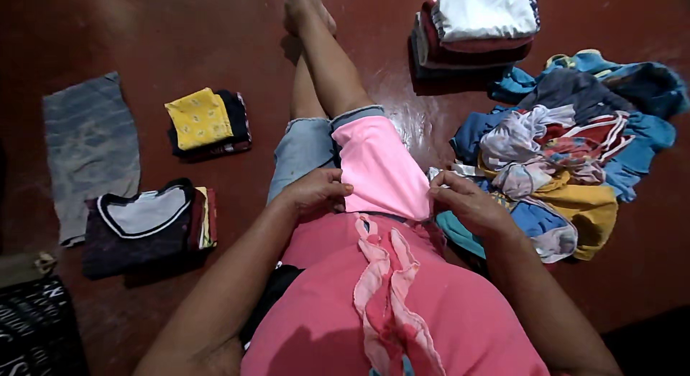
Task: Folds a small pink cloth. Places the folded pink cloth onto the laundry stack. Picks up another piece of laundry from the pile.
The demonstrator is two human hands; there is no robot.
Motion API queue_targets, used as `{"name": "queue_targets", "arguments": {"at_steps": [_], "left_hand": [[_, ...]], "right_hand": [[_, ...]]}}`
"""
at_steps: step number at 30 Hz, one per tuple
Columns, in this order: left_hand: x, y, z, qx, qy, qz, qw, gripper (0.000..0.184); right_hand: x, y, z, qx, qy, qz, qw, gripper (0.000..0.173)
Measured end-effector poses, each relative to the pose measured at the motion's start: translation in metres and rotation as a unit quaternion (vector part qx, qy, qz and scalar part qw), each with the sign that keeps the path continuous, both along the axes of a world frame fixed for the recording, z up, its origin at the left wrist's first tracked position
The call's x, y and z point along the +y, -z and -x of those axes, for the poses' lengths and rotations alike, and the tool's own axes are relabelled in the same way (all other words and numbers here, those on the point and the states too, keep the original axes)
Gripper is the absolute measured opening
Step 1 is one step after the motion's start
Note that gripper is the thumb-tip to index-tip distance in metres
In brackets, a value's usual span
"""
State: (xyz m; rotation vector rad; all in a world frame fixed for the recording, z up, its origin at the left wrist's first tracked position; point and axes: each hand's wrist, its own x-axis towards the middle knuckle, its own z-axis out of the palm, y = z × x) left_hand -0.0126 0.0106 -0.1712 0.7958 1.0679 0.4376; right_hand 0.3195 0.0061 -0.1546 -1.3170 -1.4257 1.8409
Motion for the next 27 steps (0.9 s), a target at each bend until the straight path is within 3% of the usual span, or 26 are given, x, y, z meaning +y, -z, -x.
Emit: {"name": "queue_targets", "arguments": {"at_steps": [7, 10, 11, 13, 15, 17, 19, 21, 25, 27], "left_hand": [[-0.002, -0.009, -0.001, 0.03, 0.022, 0.017, 0.999, 0.017], [-0.009, -0.019, -0.001, 0.054, -0.004, 0.005, 0.999, 0.03], [-0.013, -0.022, -0.002, 0.076, -0.007, -0.024, 0.997, 0.032], [-0.022, -0.024, -0.004, 0.162, 0.012, -0.169, 0.972, 0.028], [-0.028, -0.021, -0.006, 0.208, 0.044, -0.352, 0.912, 0.02], [-0.024, -0.015, -0.007, 0.179, 0.1, -0.461, 0.864, 0.017], [-0.019, -0.008, -0.012, 0.146, 0.176, -0.455, 0.861, 0.02], [-0.013, -0.005, -0.021, 0.134, 0.232, -0.387, 0.882, 0.029], [-0.006, -0.016, -0.041, 0.159, 0.253, -0.332, 0.895, 0.041], [-0.003, -0.021, -0.052, 0.2, 0.267, -0.355, 0.873, 0.048]], "right_hand": [[0.001, -0.003, -0.014, -0.038, -0.055, 0.014, 0.998, 0.013], [0.001, -0.01, -0.015, -0.12, -0.054, -0.053, 0.99, 0.019], [-0.001, -0.011, -0.016, -0.151, -0.06, -0.102, 0.981, 0.022], [-0.004, -0.009, -0.017, -0.185, -0.108, -0.23, 0.949, 0.027], [-0.006, -0.008, -0.015, -0.194, -0.19, -0.302, 0.914, 0.027], [-0.011, -0.003, -0.005, -0.211, -0.251, -0.311, 0.892, 0.027], [-0.016, 0.007, 0.005, -0.24, -0.266, -0.307, 0.882, 0.025], [-0.019, 0.013, 0.01, -0.255, -0.234, -0.332, 0.877, 0.021], [-0.008, 0.002, 0.012, -0.217, -0.102, -0.427, 0.872, 0.014], [0.003, -0.007, 0.016, -0.173, -0.057, -0.472, 0.862, 0.016]]}}
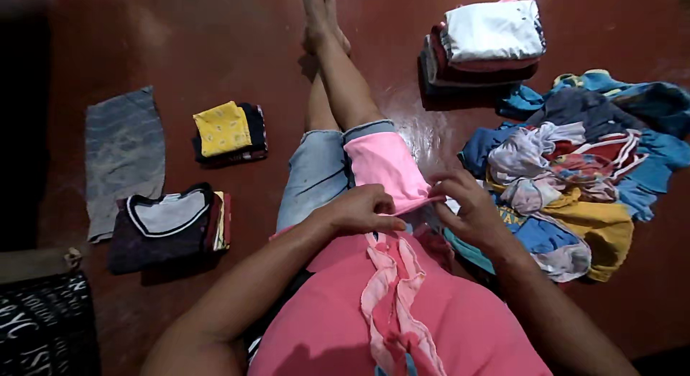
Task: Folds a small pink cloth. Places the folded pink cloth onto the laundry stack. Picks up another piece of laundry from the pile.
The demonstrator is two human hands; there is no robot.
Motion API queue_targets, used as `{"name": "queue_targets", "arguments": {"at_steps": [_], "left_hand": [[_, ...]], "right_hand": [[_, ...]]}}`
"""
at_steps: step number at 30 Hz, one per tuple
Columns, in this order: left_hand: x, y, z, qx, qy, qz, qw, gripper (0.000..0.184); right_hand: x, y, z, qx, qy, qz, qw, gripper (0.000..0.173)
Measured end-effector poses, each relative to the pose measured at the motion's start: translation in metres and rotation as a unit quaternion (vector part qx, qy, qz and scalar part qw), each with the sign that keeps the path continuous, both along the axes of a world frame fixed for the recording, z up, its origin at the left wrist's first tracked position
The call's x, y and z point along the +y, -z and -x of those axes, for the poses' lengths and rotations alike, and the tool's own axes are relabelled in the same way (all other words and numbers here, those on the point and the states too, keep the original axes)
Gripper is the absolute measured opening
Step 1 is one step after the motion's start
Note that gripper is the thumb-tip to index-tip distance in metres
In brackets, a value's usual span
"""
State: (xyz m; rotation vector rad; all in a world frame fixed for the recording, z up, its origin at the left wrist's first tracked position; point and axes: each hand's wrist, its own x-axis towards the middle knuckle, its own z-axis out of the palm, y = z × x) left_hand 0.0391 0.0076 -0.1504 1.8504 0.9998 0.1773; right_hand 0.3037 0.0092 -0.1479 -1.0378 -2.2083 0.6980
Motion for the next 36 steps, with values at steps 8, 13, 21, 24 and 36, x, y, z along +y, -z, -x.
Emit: {"name": "queue_targets", "arguments": {"at_steps": [8, 13, 21, 24, 36], "left_hand": [[-0.001, -0.029, 0.021, 0.007, -0.014, -0.067, 0.998, 0.007], [-0.007, -0.018, 0.043, -0.07, -0.029, -0.03, 0.997, 0.008], [0.031, 0.006, 0.038, -0.242, -0.345, 0.117, 0.899, 0.03], [0.033, 0.016, 0.032, -0.231, -0.415, 0.184, 0.861, 0.045], [0.012, 0.046, 0.026, -0.135, -0.391, 0.165, 0.895, 0.077]], "right_hand": [[0.02, -0.004, -0.019, 0.083, -0.115, 0.125, 0.982, 0.017], [0.019, 0.001, -0.021, 0.075, -0.123, 0.249, 0.958, 0.014], [0.071, 0.015, 0.021, 0.239, 0.086, 0.361, 0.897, 0.01], [0.081, 0.036, 0.027, 0.183, 0.163, 0.355, 0.902, 0.023], [0.038, 0.056, 0.038, 0.139, 0.228, 0.376, 0.887, 0.032]]}}
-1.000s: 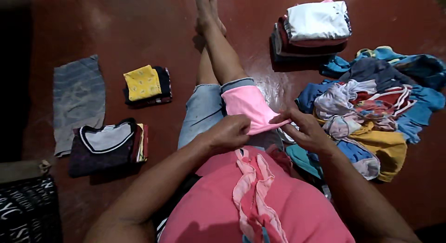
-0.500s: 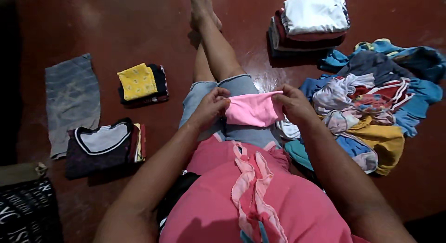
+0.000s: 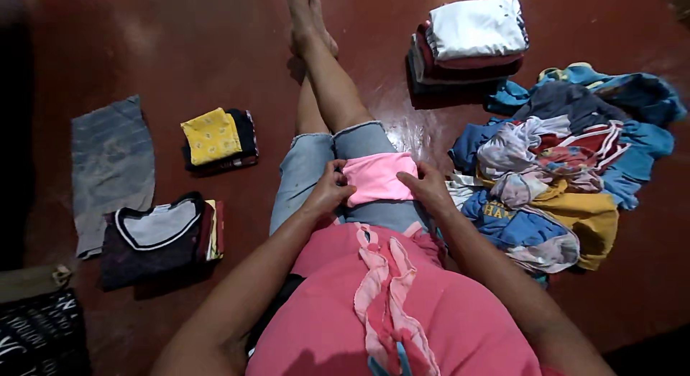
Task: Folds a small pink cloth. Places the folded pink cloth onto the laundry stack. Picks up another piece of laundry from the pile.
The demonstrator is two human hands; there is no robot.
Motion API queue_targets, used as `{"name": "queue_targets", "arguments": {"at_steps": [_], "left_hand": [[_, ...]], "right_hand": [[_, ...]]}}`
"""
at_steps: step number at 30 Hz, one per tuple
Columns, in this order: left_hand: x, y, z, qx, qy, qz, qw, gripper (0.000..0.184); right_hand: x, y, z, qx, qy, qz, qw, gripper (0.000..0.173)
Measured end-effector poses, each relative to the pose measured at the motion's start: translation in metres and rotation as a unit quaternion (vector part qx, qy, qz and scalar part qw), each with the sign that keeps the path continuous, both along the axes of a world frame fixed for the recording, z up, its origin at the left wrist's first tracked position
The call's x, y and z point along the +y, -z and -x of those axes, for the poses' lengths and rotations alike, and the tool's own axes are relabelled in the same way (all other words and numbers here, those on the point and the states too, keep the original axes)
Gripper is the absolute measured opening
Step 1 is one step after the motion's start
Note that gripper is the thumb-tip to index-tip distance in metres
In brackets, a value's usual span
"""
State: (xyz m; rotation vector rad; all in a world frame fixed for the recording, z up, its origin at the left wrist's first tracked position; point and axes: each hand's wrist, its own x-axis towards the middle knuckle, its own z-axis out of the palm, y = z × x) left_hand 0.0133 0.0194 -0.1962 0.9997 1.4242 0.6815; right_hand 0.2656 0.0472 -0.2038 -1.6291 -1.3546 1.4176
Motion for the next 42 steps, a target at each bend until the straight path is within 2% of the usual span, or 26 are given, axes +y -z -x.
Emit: {"name": "queue_targets", "arguments": {"at_steps": [3, 6, 8, 11, 14, 17, 19, 22, 25, 28, 30, 33, 38, 42], "left_hand": [[0.003, -0.003, 0.0, 0.023, 0.005, 0.018, 1.0, 0.076], [0.011, -0.014, -0.001, 0.017, 0.008, 0.033, 0.999, 0.072], [0.022, -0.019, 0.008, 0.019, 0.007, -0.003, 1.0, 0.069], [0.046, -0.033, 0.032, 0.078, -0.008, -0.085, 0.993, 0.054], [0.068, -0.034, 0.057, 0.157, -0.032, -0.169, 0.972, 0.048], [0.081, -0.017, 0.072, 0.215, -0.021, -0.2, 0.956, 0.046], [0.077, -0.005, 0.075, 0.224, -0.024, -0.197, 0.954, 0.041], [0.074, -0.001, 0.077, 0.189, -0.062, -0.208, 0.958, 0.038], [0.067, 0.006, 0.08, 0.159, -0.095, -0.223, 0.957, 0.036], [0.066, 0.012, 0.081, 0.146, -0.116, -0.248, 0.951, 0.034], [0.067, 0.014, 0.08, 0.145, -0.121, -0.254, 0.949, 0.031], [0.065, 0.012, 0.078, 0.151, -0.12, -0.251, 0.948, 0.028], [0.063, 0.015, 0.079, 0.143, -0.13, -0.259, 0.946, 0.029], [0.062, 0.018, 0.08, 0.138, -0.137, -0.265, 0.944, 0.029]], "right_hand": [[0.006, -0.008, -0.003, 0.064, 0.02, -0.018, 0.998, 0.022], [0.022, -0.029, -0.018, 0.167, -0.016, -0.022, 0.985, 0.016], [0.039, -0.051, -0.029, 0.192, -0.033, -0.052, 0.979, 0.012], [0.078, -0.091, -0.058, 0.213, -0.037, -0.086, 0.973, 0.015], [0.124, -0.129, -0.091, 0.196, -0.041, -0.113, 0.973, 0.019], [0.164, -0.144, -0.104, 0.092, -0.047, -0.121, 0.987, 0.016], [0.176, -0.125, -0.098, -0.012, -0.066, -0.054, 0.996, 0.013], [0.167, -0.068, -0.083, -0.053, -0.111, 0.097, 0.988, 0.03], [0.13, -0.007, -0.063, 0.045, -0.163, 0.215, 0.962, 0.045], [0.092, 0.031, -0.034, 0.18, -0.173, 0.236, 0.939, 0.04], [0.078, 0.041, -0.017, 0.249, -0.145, 0.227, 0.93, 0.028], [0.08, 0.047, -0.012, 0.281, -0.112, 0.224, 0.927, 0.019], [0.092, 0.03, -0.015, 0.228, -0.109, 0.226, 0.941, 0.005], [0.094, 0.021, -0.023, 0.216, -0.088, 0.198, 0.952, 0.007]]}}
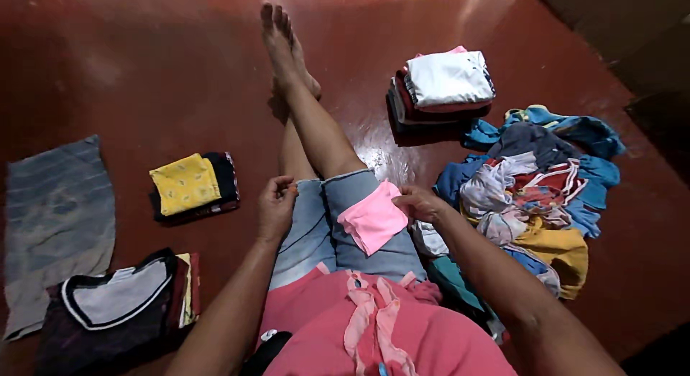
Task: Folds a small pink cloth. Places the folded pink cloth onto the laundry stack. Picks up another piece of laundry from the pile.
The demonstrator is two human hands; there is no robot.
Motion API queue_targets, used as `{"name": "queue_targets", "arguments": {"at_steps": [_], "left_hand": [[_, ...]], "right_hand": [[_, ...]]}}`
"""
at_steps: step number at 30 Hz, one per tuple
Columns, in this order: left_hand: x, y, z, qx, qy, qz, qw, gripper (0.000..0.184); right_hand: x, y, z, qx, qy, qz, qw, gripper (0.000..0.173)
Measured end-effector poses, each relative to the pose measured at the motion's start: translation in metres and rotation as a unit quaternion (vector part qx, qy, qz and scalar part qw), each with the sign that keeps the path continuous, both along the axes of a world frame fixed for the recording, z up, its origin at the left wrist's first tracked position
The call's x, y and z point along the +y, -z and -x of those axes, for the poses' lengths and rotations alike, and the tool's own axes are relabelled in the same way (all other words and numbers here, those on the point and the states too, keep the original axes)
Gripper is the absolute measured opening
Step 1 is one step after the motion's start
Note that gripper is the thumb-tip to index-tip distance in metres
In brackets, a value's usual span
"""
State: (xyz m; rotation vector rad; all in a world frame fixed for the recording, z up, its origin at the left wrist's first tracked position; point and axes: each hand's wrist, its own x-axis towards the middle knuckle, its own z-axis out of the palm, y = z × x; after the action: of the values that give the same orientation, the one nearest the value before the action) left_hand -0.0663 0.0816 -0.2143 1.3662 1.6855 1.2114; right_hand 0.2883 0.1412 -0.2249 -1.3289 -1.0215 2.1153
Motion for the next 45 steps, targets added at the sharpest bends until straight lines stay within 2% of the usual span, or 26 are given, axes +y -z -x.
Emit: {"name": "queue_targets", "arguments": {"at_steps": [3, 8, 11, 13, 17, 21, 28, 31, 34, 37, 41, 45], "left_hand": [[0.0, 0.002, 0.001, -0.001, -0.003, -0.002, 1.0, 0.029], [0.001, 0.001, 0.001, -0.018, 0.004, -0.012, 1.0, 0.029], [0.002, -0.001, 0.0, -0.024, -0.004, -0.005, 1.0, 0.028], [0.003, -0.002, -0.001, -0.033, -0.009, -0.005, 0.999, 0.028], [0.005, -0.005, -0.002, -0.035, -0.016, -0.002, 0.999, 0.028], [0.007, -0.004, 0.0, -0.02, -0.014, -0.005, 1.0, 0.029], [0.012, -0.003, 0.002, -0.033, -0.03, -0.003, 0.999, 0.028], [0.014, -0.002, 0.003, -0.042, -0.033, -0.003, 0.999, 0.027], [0.015, 0.001, 0.005, -0.051, -0.033, -0.008, 0.998, 0.026], [0.013, 0.003, 0.006, -0.056, -0.036, -0.006, 0.998, 0.025], [0.014, 0.005, 0.006, -0.06, -0.036, -0.008, 0.998, 0.024], [0.013, 0.005, 0.006, -0.062, -0.039, -0.008, 0.997, 0.024]], "right_hand": [[-0.001, -0.018, -0.007, 0.017, 0.033, -0.023, 0.999, 0.009], [0.005, -0.09, -0.023, 0.033, 0.035, -0.152, 0.987, 0.018], [0.03, -0.136, -0.047, -0.027, 0.031, -0.254, 0.966, 0.014], [0.053, -0.163, -0.062, -0.067, 0.046, -0.285, 0.955, 0.012], [0.105, -0.188, -0.075, -0.155, 0.05, -0.325, 0.932, 0.008], [0.162, -0.187, -0.077, -0.165, 0.1, -0.324, 0.926, 0.009], [0.25, -0.168, -0.117, -0.061, 0.225, -0.332, 0.914, 0.016], [0.268, -0.133, -0.14, -0.157, 0.263, -0.309, 0.9, 0.021], [0.286, -0.072, -0.165, -0.309, 0.27, -0.233, 0.882, 0.041], [0.293, -0.036, -0.171, -0.375, 0.269, -0.214, 0.861, 0.053], [0.289, -0.044, -0.156, -0.402, 0.275, -0.269, 0.831, 0.065], [0.285, -0.065, -0.152, -0.443, 0.261, -0.336, 0.789, 0.043]]}}
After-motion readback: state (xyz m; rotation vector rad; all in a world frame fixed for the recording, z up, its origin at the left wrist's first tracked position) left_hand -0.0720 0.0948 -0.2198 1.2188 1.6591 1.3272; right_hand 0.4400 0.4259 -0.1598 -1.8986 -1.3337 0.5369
